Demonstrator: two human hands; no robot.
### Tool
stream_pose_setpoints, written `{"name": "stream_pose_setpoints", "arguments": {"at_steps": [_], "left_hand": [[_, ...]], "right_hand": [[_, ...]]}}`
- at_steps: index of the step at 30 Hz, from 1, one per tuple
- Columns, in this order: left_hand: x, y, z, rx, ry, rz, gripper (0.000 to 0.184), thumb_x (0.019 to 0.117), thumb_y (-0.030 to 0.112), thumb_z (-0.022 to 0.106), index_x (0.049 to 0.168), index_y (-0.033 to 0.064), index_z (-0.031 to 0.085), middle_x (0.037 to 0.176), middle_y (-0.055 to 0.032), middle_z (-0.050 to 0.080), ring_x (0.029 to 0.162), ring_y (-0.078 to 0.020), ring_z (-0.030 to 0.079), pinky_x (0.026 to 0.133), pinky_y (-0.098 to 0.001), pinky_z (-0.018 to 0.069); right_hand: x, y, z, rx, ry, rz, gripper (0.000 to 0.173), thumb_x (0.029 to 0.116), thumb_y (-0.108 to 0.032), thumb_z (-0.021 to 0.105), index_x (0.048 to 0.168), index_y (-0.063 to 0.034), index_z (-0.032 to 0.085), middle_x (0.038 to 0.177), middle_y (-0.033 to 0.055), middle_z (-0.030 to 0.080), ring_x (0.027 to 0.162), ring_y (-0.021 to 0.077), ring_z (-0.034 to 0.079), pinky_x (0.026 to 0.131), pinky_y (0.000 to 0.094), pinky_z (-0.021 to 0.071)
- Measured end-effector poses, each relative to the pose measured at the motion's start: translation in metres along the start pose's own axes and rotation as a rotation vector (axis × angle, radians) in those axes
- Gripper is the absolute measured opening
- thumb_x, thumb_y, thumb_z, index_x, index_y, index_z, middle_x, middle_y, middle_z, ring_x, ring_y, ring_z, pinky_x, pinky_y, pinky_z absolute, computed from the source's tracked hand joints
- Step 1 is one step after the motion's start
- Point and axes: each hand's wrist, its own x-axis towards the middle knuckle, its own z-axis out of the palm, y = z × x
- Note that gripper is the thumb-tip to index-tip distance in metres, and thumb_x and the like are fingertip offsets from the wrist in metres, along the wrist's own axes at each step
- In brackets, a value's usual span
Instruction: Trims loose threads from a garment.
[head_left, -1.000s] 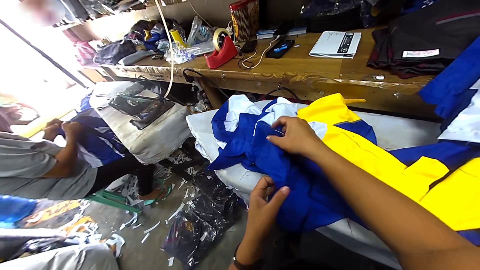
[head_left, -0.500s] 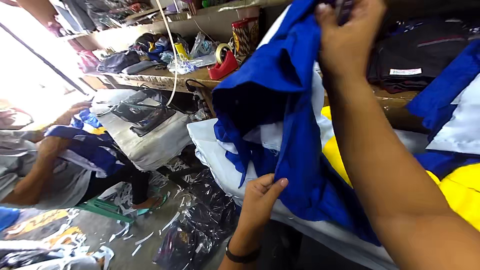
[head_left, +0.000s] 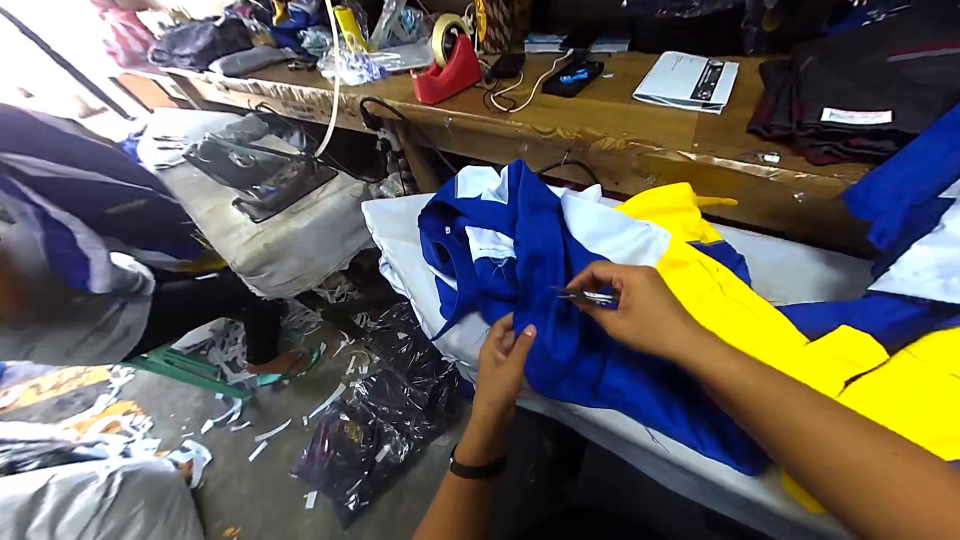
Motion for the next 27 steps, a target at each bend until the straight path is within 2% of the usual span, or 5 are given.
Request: {"name": "stream_pose_setpoints", "arguments": {"at_steps": [9,14,22,25,27], "left_hand": [[0.011,0.021,0.008,-0.209,0.058,-0.012,0.018,0.1046,0.004,0.052,0.105,-0.0029,0.069,0.09,-0.0062,0.073,0.081,-0.0116,0.071,0.075,-0.0287,0.0602],[0.002,0.021,0.012,-0.143,0.044,0.099,0.015,0.0992,0.0,0.056,0.096,-0.0005,0.071,0.084,-0.0016,0.072,0.077,-0.0062,0.068,0.074,-0.0242,0.0575],[0.007,0.022,0.015,-0.187,0.037,0.062,0.016,0.1017,0.003,0.056,0.102,-0.0021,0.071,0.089,-0.0047,0.073,0.081,-0.0099,0.07,0.075,-0.0271,0.059],[0.006,0.025,0.014,-0.345,-0.004,-0.039,0.018,0.1044,0.003,0.05,0.108,-0.0039,0.067,0.09,-0.0077,0.073,0.082,-0.0126,0.071,0.078,-0.0294,0.0603],[0.005,0.025,0.014,-0.417,-0.01,-0.079,0.019,0.1053,0.003,0.048,0.109,-0.0039,0.065,0.086,-0.0082,0.073,0.077,-0.0121,0.072,0.075,-0.0276,0.0604]], "right_hand": [[-0.002,0.011,0.018,0.083,0.116,-0.148,0.04,0.0838,-0.018,0.078,0.123,-0.0138,0.074,0.094,-0.0012,0.071,0.073,0.0083,0.06,0.066,0.0346,0.0529],[-0.002,0.01,0.023,-0.01,0.15,-0.266,0.003,0.0833,-0.012,0.071,0.084,-0.0108,0.073,0.079,-0.0018,0.066,0.069,0.0101,0.062,0.059,0.0355,0.0507],[-0.014,0.01,0.013,-0.023,0.069,-0.209,0.017,0.0877,-0.028,0.067,0.094,-0.0133,0.071,0.073,-0.0024,0.064,0.065,0.0099,0.06,0.058,0.0359,0.0488],[-0.016,0.011,0.007,-0.034,0.06,-0.07,0.045,0.088,-0.055,0.067,0.114,-0.0178,0.068,0.085,-0.0031,0.068,0.075,0.0121,0.064,0.065,0.0424,0.0526],[-0.021,0.013,0.006,0.015,0.051,-0.015,0.042,0.0888,-0.055,0.068,0.11,-0.0192,0.072,0.089,-0.0057,0.068,0.078,0.0082,0.063,0.069,0.0384,0.0525]]}}
